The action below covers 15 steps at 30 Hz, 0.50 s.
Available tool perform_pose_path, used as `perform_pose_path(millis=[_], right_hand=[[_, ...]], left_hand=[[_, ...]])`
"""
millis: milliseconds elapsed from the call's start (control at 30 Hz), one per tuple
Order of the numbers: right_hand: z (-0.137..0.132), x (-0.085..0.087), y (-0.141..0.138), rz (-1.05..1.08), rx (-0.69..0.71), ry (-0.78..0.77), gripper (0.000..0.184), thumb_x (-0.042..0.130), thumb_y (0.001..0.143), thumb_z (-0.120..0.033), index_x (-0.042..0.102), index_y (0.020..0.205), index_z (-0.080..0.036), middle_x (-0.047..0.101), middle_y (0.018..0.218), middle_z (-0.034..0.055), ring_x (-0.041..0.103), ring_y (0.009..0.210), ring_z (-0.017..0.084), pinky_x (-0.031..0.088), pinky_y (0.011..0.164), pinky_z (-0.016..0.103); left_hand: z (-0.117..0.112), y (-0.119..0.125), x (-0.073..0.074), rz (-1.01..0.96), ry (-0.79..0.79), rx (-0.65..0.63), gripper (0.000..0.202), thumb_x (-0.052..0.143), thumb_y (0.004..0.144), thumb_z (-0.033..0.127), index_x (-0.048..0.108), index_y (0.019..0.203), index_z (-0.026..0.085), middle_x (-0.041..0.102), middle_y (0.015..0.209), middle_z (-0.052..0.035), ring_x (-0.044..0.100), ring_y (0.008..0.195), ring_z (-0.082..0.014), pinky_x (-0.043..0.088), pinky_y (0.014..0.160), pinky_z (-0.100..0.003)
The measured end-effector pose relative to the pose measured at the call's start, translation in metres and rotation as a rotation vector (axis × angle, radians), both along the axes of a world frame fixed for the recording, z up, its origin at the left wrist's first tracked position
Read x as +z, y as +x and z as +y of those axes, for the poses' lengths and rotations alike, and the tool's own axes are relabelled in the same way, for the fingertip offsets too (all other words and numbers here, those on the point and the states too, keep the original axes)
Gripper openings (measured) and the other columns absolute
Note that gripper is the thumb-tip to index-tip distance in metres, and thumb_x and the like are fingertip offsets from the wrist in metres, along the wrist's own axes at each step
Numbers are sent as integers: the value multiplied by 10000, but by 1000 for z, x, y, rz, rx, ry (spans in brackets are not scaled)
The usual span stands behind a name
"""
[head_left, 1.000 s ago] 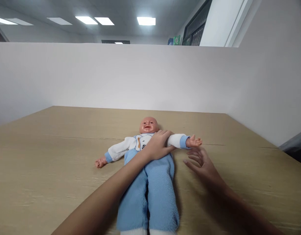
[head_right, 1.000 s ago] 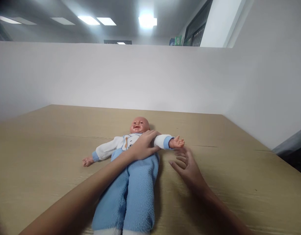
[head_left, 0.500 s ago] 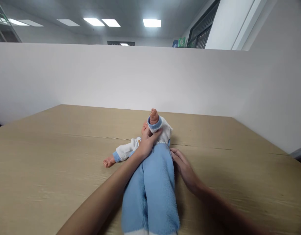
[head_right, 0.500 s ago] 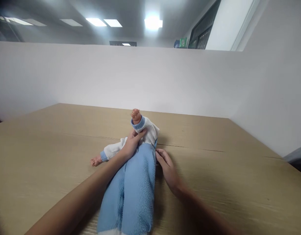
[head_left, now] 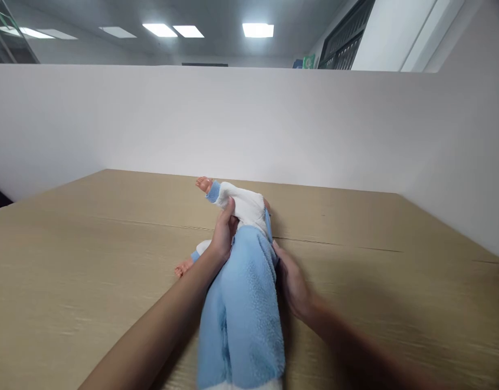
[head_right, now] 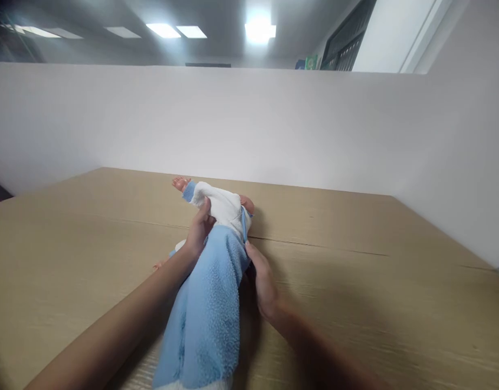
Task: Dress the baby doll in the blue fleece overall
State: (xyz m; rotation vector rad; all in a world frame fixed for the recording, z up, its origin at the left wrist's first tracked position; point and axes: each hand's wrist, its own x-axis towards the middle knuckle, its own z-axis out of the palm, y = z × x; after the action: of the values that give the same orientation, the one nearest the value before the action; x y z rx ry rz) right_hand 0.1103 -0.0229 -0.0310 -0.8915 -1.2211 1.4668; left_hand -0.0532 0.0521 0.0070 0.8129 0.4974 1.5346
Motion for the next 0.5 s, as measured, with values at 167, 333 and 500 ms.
perform_pose_path(millis=[167,333,500], right_hand=[[-4,-11,7,79,123,14,278,662,958,-493,758,1103,-276,754,1117,37,636,1144,293,478,1105,443],[-2,-11,6,-202,32,171,295,630,989,-566,723,999,-285,631,1193,52,571,1174,268,429,1124,394],[3,-16,-10,-19,28,-10,325,673,964,-609,706,1033,-293,689,1210,36,597,1227,266,410,1186,424]], left_hand=[[4,-14,0,-23,-5,-53,637,588,984,672,646,1417,208,749,1375,-101,604,1422,-377,497,1196,-560],[11,-28,-4,-12,-65,13,629,569,975,707,667,1370,227,752,1366,-81,610,1410,-358,538,1150,-535],[24,-40,-15,-4,-21,108,604,546,1000,685,627,1380,223,788,1271,-73,628,1385,-336,510,1164,-511]])
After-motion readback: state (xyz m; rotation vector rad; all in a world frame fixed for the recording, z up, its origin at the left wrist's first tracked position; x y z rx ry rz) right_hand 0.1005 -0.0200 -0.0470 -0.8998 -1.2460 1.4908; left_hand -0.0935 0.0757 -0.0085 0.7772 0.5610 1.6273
